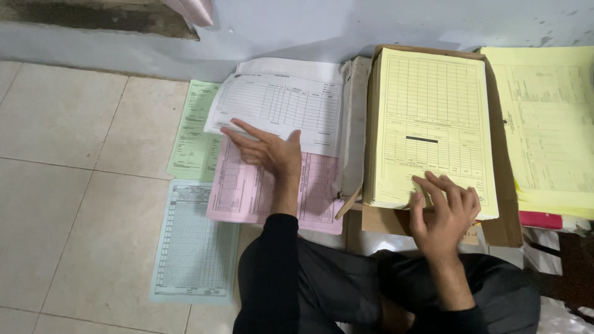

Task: Sorting and collating different colored printed forms into organized stacks on the floor.

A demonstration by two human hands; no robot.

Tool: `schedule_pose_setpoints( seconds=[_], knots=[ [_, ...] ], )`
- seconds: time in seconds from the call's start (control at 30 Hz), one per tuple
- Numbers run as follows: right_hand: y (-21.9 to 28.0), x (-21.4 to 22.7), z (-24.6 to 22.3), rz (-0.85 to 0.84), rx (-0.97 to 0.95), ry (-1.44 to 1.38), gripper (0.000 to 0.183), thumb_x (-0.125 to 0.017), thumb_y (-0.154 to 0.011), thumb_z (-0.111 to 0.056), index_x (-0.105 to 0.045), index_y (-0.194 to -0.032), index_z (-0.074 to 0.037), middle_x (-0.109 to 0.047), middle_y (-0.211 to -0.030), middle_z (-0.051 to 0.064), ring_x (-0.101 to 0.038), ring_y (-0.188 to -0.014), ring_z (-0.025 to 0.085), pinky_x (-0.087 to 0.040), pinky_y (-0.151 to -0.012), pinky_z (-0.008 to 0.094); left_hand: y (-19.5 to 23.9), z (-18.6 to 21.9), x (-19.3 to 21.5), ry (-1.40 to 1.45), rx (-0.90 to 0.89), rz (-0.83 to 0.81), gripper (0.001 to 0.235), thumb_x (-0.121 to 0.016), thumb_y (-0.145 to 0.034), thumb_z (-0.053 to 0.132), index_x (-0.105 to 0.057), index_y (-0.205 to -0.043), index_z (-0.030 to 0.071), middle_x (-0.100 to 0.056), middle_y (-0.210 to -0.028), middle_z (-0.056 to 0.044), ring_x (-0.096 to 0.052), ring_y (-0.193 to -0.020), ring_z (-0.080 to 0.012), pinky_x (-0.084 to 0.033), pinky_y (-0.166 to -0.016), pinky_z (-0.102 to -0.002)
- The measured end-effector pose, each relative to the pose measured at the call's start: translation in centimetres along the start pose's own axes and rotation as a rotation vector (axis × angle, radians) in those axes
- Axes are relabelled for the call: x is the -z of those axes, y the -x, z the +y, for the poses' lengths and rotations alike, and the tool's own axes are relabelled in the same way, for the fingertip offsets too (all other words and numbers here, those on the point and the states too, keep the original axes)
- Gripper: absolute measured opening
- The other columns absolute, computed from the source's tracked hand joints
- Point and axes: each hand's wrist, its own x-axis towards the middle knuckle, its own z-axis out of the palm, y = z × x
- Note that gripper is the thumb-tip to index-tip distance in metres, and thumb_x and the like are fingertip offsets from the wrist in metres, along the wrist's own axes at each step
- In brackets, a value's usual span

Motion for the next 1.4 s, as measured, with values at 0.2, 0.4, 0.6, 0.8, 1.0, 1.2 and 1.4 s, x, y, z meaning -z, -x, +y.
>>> schedule_pose_setpoints(
  seconds=[0.2,0.4,0.6,0.8,1.0,1.2,1.4],
  knots=[
    [-0.9,1.1,-1.4,-0.023,0.013,0.018,0.023,-0.070,-0.098,-0.020,-0.079,-0.119,-0.023,-0.070,-0.121,0.002,-0.060,-0.120,0.028,-0.027,-0.117,0.046,0.6,-3.3,-3.7,-0.428,-0.337,-0.130,0.054,-0.070,-0.091,0.052,-0.062,-0.134,0.021,-0.036,-0.156,-0.017,-0.027,-0.148,-0.0348,-0.010,-0.110,-0.075],
    [-0.7,0.8,-1.1,-0.015,0.014,-0.010,0.024,-0.069,-0.099,-0.019,-0.079,-0.121,-0.022,-0.069,-0.120,0.003,-0.060,-0.120,0.029,-0.026,-0.117,0.047,0.9,-2.6,-4.6,-0.327,-0.489,0.036,0.066,-0.072,-0.084,0.060,-0.067,-0.127,0.011,-0.056,-0.135,-0.020,-0.050,-0.132,-0.0326,-0.004,-0.101,-0.087],
    [-0.7,0.8,-1.1,-0.018,0.018,0.010,0.025,-0.068,-0.099,-0.018,-0.079,-0.121,-0.022,-0.069,-0.122,0.003,-0.060,-0.120,0.028,-0.026,-0.117,0.048,1.3,-0.8,-2.1,-0.381,-0.405,-0.247,0.086,-0.068,-0.089,0.059,-0.042,-0.156,0.012,-0.040,-0.153,-0.030,-0.036,-0.146,-0.0415,0.005,-0.102,-0.089],
    [-0.5,0.6,-1.0,-0.019,0.014,0.009,0.024,-0.069,-0.099,-0.018,-0.079,-0.120,-0.022,-0.069,-0.121,0.003,-0.060,-0.121,0.028,-0.026,-0.117,0.047,1.7,-0.2,-1.7,-0.459,-0.339,-0.413,0.082,-0.061,-0.090,0.066,-0.041,-0.156,0.023,-0.022,-0.164,-0.032,-0.021,-0.155,-0.0425,0.010,-0.102,-0.089],
    [-0.9,1.5,-2.5,-0.142,-0.057,0.078,0.024,-0.063,-0.104,-0.015,-0.073,-0.124,-0.008,-0.068,-0.127,0.008,-0.054,-0.131,0.028,-0.024,-0.120,0.053,1.2,-2.6,-5.8,-0.469,-0.412,-0.336,0.094,-0.039,-0.090,0.079,-0.029,-0.159,0.015,-0.010,-0.164,-0.033,-0.020,-0.150,-0.0497,0.011,-0.102,-0.090],
    [-0.9,1.3,-2.4,-0.148,-0.067,0.087,0.024,-0.062,-0.103,-0.017,-0.073,-0.122,-0.008,-0.068,-0.126,0.009,-0.054,-0.130,0.029,-0.024,-0.119,0.052,0.3,-3.3,-6.5,-0.466,-0.402,-0.276,0.097,-0.042,-0.091,0.078,-0.031,-0.156,0.007,-0.015,-0.164,-0.029,-0.019,-0.151,-0.0467,0.010,-0.104,-0.089],
    [-0.8,1.2,-2.3,-0.130,-0.053,0.098,0.023,-0.063,-0.103,-0.016,-0.073,-0.122,-0.008,-0.068,-0.126,0.008,-0.054,-0.130,0.028,-0.025,-0.119,0.054,0.6,-2.3,-5.8,-0.457,-0.392,-0.260,0.090,-0.036,-0.090,0.081,-0.033,-0.156,0.020,-0.016,-0.163,-0.030,-0.026,-0.148,-0.0489,0.005,-0.106,-0.090]
  ],
)
